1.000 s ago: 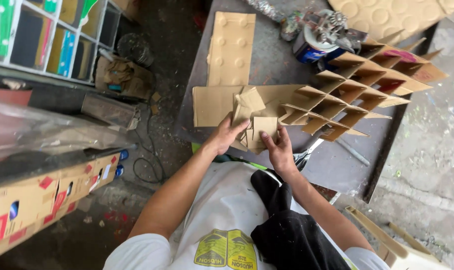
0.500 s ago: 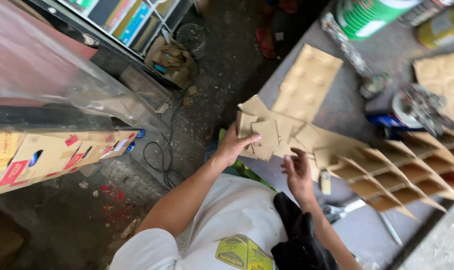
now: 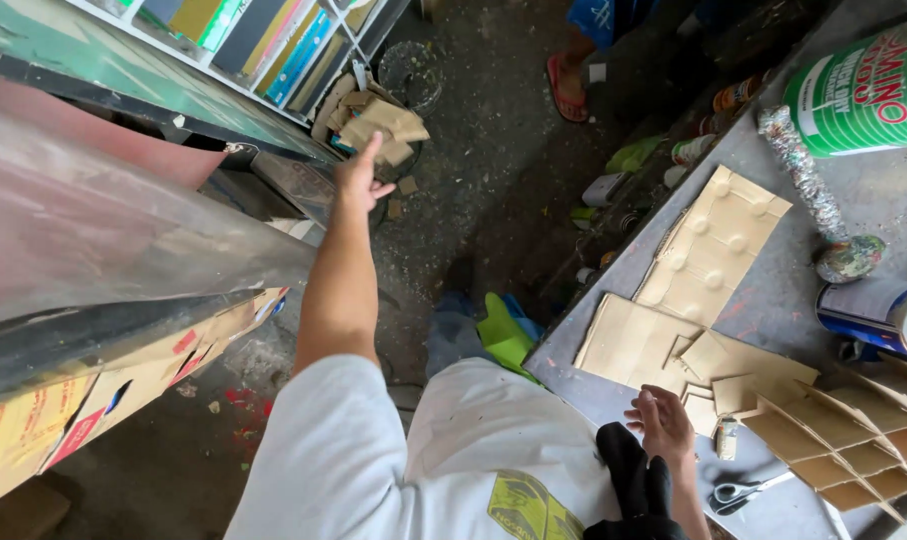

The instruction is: Cutting cardboard strips with scissors and assembling them into a grid-like divider structure.

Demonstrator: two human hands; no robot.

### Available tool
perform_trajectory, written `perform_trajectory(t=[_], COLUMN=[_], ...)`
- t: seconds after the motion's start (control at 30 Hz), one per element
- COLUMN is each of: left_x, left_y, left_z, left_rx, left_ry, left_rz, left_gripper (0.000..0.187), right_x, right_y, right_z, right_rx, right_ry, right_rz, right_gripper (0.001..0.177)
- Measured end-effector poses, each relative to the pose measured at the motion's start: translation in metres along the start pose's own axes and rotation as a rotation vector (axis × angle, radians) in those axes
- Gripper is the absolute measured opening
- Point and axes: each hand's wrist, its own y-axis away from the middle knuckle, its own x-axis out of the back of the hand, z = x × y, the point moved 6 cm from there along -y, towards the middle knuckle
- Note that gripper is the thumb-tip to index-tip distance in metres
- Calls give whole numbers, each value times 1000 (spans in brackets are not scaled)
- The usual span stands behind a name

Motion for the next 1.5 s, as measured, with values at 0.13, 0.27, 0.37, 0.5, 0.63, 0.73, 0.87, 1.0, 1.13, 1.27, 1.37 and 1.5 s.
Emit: perform_trajectory(t=[0.13,0.27,0.37,0.5,0.63,0.73,0.87,1.0,1.13,1.27,1.37,1.5], left_x=[23,7,-11,-62,-147,-217,-296,-350,-352,-346,-328,-333], left_y=[-19,-1,-2,26,184,284,358,377,341,344,349,318], left_z=[-14,-91,-175,-228,-191,-206,-285,-358,-398,-397,-391,-394], left_rx=[38,13,69,-355,-1022,-1271,-1326,-1485,-1718,-1784,-1642,-1450], left_ry=[-315,-654,-909,-817,-552,-598,-866,-1751,-1917,-1699,-1950,-1924], left_rz=[99,16,-74,-21,-214,-574,-973,-1062,-1070,-988,-892,-854], left_gripper=[105,92,83,60,31,22,36,72,40,46,60,68], right_x=[-2,-3,-2,5,48,72,103,124,126,153,158,142], right_y=[9,-7,-26,-67,-3,-7,13,22,21,11,-1,-52], right_z=[5,36,57,138,49,84,111,162,210,190,163,172], right_rx=[-35,-52,-55,36,130,95,131,78,71,168,125,36], right_ry=[49,65,70,137,251,186,108,4,-74,1,182,401], right_rz=[0,-40,-103,-121,-129,-79,15,124,296,505,501,428], right_gripper=[35,29,31,37,47,41,40,37,31,35,58,45])
